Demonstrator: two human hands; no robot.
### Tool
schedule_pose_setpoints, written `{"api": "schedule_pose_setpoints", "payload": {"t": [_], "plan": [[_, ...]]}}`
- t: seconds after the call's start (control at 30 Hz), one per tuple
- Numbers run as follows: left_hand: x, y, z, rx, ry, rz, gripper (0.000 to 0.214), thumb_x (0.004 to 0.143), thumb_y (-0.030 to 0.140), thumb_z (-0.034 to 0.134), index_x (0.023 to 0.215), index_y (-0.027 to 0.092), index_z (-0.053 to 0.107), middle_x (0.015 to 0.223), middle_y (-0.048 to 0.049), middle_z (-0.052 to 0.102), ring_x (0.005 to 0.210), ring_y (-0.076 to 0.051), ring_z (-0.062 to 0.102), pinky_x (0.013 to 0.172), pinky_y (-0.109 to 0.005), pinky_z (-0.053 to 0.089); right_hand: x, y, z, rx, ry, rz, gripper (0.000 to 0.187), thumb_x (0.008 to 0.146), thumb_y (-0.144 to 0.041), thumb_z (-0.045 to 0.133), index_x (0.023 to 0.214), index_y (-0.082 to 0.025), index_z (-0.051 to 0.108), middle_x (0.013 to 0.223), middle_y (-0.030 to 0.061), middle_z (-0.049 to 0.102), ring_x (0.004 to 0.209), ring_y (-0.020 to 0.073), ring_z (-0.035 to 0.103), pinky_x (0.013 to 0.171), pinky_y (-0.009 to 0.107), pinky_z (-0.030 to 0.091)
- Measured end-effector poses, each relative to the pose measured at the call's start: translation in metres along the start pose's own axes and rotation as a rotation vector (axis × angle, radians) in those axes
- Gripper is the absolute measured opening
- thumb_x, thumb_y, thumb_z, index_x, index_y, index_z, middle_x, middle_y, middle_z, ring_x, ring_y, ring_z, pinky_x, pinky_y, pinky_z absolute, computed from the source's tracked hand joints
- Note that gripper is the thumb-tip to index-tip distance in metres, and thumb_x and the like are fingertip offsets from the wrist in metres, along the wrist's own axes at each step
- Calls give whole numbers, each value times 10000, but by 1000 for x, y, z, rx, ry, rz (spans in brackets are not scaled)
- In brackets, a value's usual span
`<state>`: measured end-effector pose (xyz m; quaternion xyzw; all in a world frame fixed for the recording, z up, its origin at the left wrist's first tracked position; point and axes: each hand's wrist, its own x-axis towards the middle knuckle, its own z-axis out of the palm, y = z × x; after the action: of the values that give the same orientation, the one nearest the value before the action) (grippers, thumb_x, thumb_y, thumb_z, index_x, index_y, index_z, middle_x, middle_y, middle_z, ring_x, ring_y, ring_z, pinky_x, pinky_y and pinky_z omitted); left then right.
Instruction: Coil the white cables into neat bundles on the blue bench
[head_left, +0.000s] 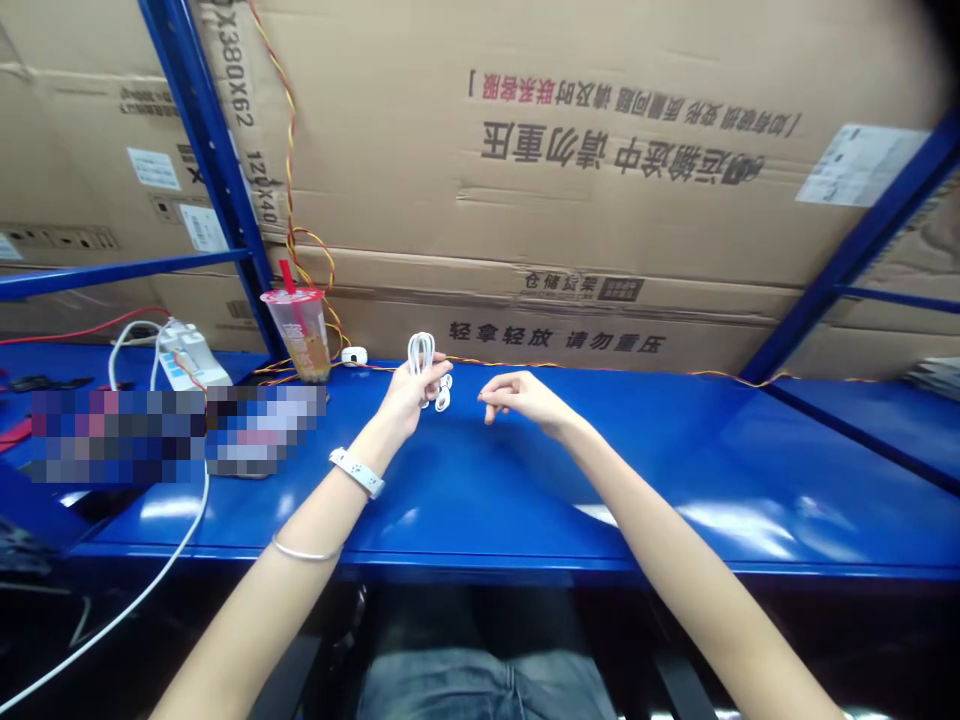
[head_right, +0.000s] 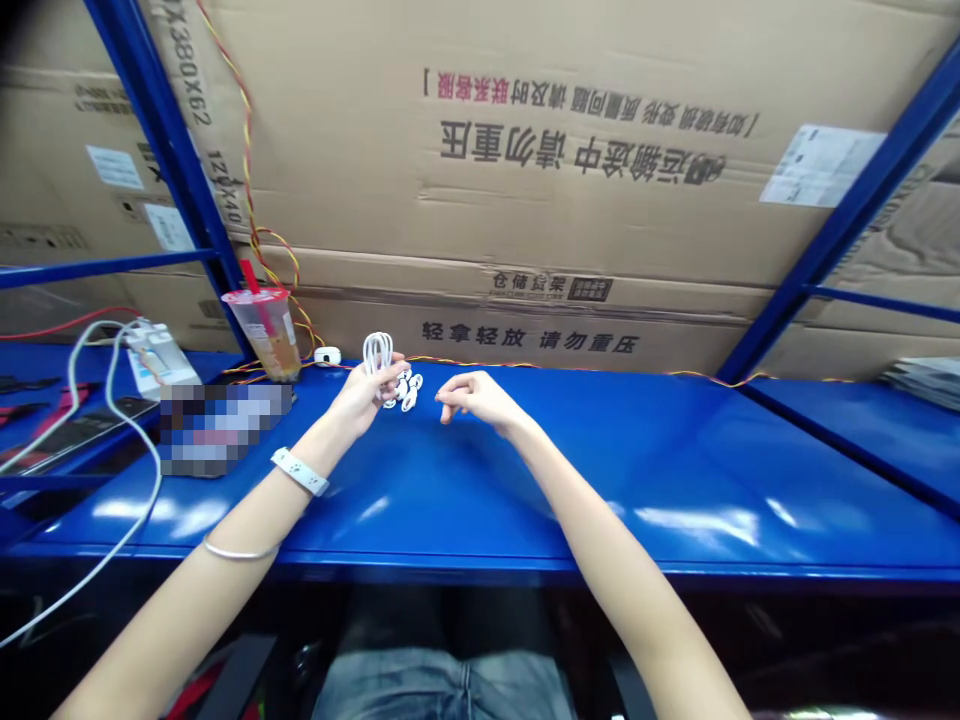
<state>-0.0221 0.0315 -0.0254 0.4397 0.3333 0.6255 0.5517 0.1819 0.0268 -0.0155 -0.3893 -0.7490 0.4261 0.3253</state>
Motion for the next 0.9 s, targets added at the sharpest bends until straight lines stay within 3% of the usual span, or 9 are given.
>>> {"api": "schedule_pose_setpoints", "payload": {"t": [0.13, 0.27, 0.4, 0.57, 0.77, 0.9], "plan": [[2, 6, 0, -151, 11, -119, 255, 755, 337, 733, 854, 137, 611, 779, -33, 644, 454, -25, 437, 395, -170, 303, -3, -1, -9, -98, -193, -3, 214, 748, -355, 661, 790, -153, 716, 802, 57, 734, 777, 179, 656, 750, 278, 477], [-1, 12, 5, -246, -28, -243, 422, 860, 538, 555, 877, 120, 606, 797, -75, 653, 482, -73, 510, 402, -194, 361, -4, 1, 0, -306, -456, -6, 167, 719, -311, 683, 775, -165, 742, 829, 35, 740, 786, 177, 655, 746, 256, 473], [-3, 10, 6, -253, -116, -318, 568, 921, 609, 340, 964, 115, 618, 852, -116, 676, 529, -123, 571, 454, -239, 430, -5, -2, 10, -391, -533, -39, 189, 699, -322, 719, 803, -167, 751, 792, 27, 734, 726, 159, 646, 674, 231, 452], [-5, 4, 8, -224, -158, -340, 585, 941, 593, 272, 1026, 132, 623, 929, -140, 701, 617, -168, 638, 548, -284, 491, -6, -6, 8, -454, -383, -111, 249, 747, -402, 695, 856, -184, 744, 763, 17, 709, 696, 152, 613, 643, 233, 422], [-12, -4, 18, -229, -162, -380, 494, 974, 505, 276, 975, 143, 611, 836, -116, 691, 688, -200, 667, 639, -333, 523, 2, -2, 13, -424, 249, -213, 280, 838, -405, 574, 737, -159, 662, 713, 32, 660, 639, 142, 532, 633, 256, 380], [-12, -19, 20, -264, -185, -388, 420, 974, 465, 334, 956, 156, 617, 866, -96, 685, 732, -190, 661, 700, -360, 539, 4, 1, 22, -375, 334, -167, 181, 785, -339, 610, 744, -166, 642, 714, 30, 655, 650, 145, 544, 643, 252, 390]]}}
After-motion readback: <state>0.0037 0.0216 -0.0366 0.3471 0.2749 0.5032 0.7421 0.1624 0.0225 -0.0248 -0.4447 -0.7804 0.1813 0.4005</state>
